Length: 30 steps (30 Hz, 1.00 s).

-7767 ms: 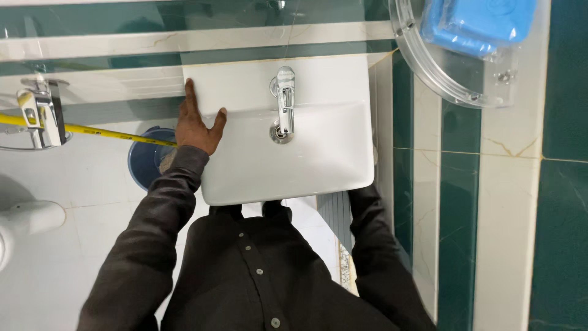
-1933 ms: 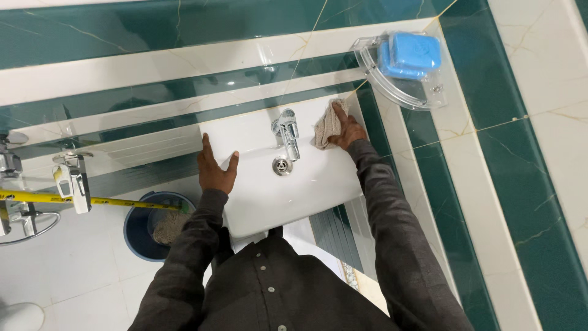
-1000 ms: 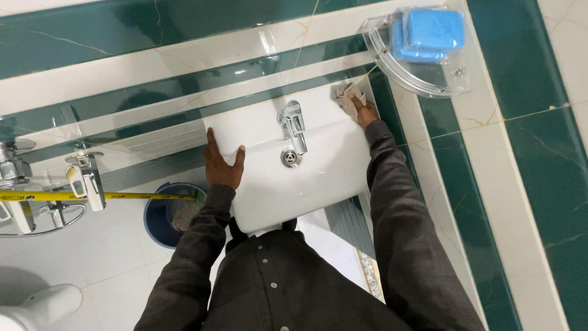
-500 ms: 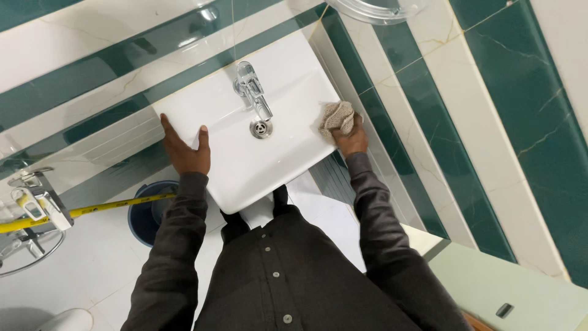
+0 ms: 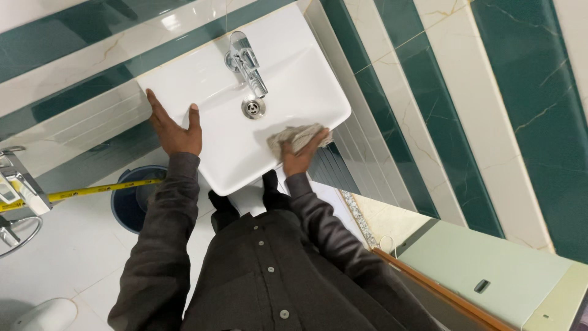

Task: The person wipes the rim and faucet of a small white sink with a cloth, repeatedly dipping the cloth into a bucket of water on the floor.

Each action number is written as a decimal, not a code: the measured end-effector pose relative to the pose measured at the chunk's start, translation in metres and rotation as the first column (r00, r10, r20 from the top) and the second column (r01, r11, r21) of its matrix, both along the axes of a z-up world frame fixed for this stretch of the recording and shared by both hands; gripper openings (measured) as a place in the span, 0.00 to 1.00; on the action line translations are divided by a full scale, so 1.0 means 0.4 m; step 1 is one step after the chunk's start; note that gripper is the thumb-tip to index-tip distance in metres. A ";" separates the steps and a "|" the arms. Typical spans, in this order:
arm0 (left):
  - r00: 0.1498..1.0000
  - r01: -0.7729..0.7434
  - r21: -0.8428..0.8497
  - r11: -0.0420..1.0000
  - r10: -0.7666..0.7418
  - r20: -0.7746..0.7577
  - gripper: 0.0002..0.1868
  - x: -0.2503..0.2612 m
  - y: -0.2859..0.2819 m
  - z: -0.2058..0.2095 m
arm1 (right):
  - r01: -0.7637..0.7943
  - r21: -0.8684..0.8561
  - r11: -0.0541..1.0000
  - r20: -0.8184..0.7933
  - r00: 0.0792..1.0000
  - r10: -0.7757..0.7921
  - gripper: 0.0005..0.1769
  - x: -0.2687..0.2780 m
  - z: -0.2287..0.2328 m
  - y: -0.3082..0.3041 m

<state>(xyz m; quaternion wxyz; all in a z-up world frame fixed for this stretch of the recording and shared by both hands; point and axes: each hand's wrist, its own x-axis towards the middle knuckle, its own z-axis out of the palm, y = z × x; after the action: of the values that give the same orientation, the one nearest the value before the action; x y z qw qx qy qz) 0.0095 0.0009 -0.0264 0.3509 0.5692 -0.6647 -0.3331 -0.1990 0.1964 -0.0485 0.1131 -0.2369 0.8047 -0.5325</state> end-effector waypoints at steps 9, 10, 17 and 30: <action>0.998 -0.062 0.115 0.991 0.062 0.008 0.56 -0.014 -0.005 0.000 | 0.352 -0.088 0.932 0.559 0.792 -0.246 0.42 -0.482 -0.102 -0.009; 0.999 -0.046 0.074 0.996 0.047 -0.007 0.56 -0.011 -0.002 -0.006 | 0.353 -0.110 0.929 0.461 0.847 -0.267 0.44 -0.410 -0.128 0.000; 0.999 -0.044 0.078 0.996 0.044 0.005 0.57 -0.006 0.000 -0.027 | -0.074 0.014 0.997 0.034 0.997 0.073 0.59 0.192 -0.100 0.063; 0.998 -0.042 0.049 0.998 0.043 -0.038 0.51 -0.026 -0.015 -0.101 | -0.162 0.723 0.672 -0.492 0.563 0.664 0.35 -0.198 0.165 0.022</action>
<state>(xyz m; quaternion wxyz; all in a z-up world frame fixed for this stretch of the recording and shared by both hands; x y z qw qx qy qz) -0.0008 -0.0051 -0.0667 0.3571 0.5849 -0.6372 -0.3526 -0.2781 0.2053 0.0173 -0.0157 -0.5712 0.8184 -0.0610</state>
